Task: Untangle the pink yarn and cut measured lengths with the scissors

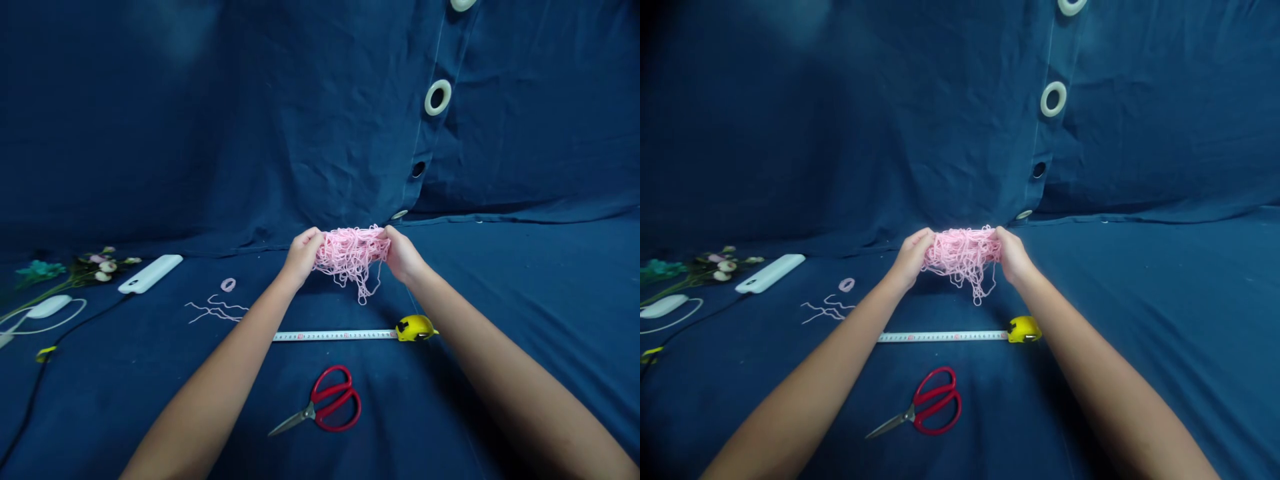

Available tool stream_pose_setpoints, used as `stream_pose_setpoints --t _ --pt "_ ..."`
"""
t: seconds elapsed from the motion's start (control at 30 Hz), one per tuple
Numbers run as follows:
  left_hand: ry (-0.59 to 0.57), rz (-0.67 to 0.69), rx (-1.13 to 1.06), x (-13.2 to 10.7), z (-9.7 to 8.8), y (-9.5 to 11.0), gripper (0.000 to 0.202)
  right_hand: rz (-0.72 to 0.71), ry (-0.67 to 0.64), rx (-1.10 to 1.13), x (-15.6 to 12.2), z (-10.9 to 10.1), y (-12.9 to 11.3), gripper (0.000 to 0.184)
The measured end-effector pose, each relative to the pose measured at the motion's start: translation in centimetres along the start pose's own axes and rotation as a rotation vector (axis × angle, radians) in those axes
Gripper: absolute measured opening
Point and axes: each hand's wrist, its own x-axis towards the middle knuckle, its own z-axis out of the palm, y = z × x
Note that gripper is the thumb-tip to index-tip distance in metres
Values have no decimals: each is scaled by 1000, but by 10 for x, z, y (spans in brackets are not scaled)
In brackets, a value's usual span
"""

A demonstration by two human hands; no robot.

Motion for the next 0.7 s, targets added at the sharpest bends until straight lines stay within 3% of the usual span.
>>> stream_pose_setpoints --t 0.13,0.2,0.27,0.37,0.47,0.57,0.63,0.7 --pt "6 -78 22 -2 8 -13 25 -75 -26 -140 -10 4 7 23" --pt "-113 -120 23 -7 15 -20 15 -159 -149 -251 -22 5 13 35" --pt "-259 -95 16 -16 22 -25 32 -238 -264 -433 -35 1 18 44" --pt "-363 30 119 -32 28 -29 42 -328 -271 -797 -49 -14 21 24" --pt "-282 86 294 -47 26 -33 33 -406 -57 -1001 -58 -27 18 16" --pt "-167 22 356 -55 22 -42 15 -381 105 -1005 -63 -28 17 20" --pt "-161 -59 280 -58 21 -50 20 -364 74 -935 -66 -23 20 22" --pt "-199 -138 137 -59 22 -58 29 -370 -64 -852 -69 -18 26 26"
